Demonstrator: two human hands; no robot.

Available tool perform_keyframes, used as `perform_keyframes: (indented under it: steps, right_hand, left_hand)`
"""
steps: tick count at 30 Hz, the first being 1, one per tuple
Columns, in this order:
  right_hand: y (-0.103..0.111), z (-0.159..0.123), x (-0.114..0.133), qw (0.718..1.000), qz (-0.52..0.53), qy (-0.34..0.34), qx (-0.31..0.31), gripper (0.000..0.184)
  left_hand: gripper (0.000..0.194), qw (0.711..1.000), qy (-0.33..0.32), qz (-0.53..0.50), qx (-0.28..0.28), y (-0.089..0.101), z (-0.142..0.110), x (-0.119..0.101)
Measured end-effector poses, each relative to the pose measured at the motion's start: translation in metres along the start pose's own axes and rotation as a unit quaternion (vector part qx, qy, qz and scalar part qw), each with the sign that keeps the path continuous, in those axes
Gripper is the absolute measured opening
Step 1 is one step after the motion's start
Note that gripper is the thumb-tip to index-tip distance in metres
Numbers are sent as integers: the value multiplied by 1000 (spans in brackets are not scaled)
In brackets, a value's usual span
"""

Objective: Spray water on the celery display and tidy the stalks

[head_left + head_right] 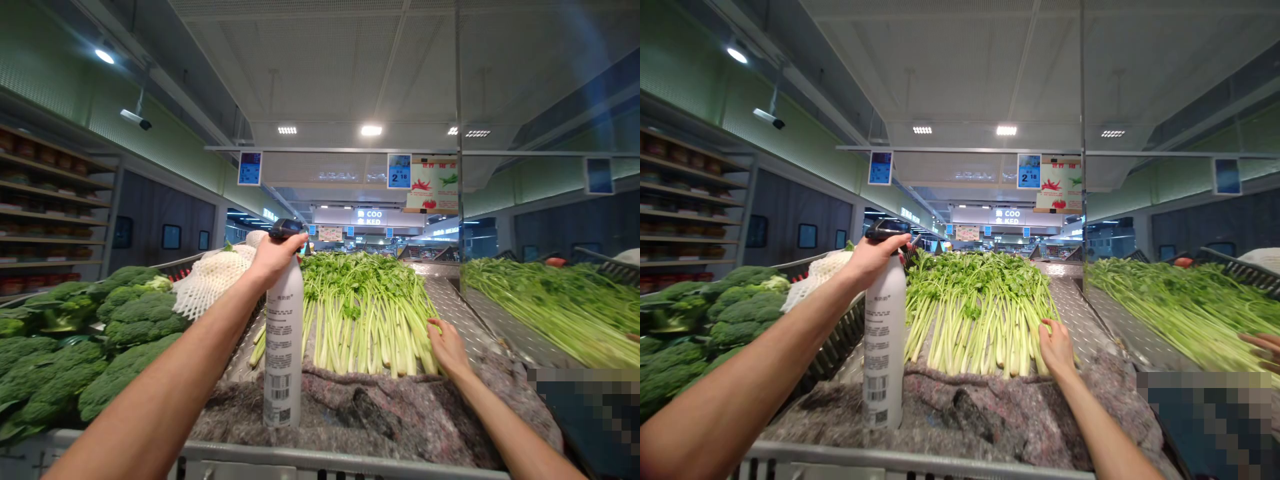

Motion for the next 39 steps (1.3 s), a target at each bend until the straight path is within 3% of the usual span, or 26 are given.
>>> perform_keyframes:
  steps: [4,9,22,29,39]
  right_hand:
    - [1,-1,3,1000,3,-2,15,44]
    - [2,-3,5,1000,2,2,21,44]
    - [-3,-1,-1,998,-27,3,50,42]
    - [-5,-1,-5,998,-34,6,61,40]
    - [-8,-1,-7,996,-37,3,82,42]
  left_hand:
    - [28,997,7,73,-21,16,0,13]
    - [32,996,-6,83,-27,24,0,26]
    - [35,993,-22,99,-66,46,-2,21]
    - [33,996,-13,49,-71,36,10,7]
    - [29,998,-8,68,-12,9,9,7]
Point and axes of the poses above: each hand's wrist, its own z-axis towards the middle knuckle, its own y-axis out of the back of the hand, x = y × z, the point moved 1 cm from there along z, towards the middle knuckle, and after that the axes turned 5 degrees about -y, right-handed, at the moved point
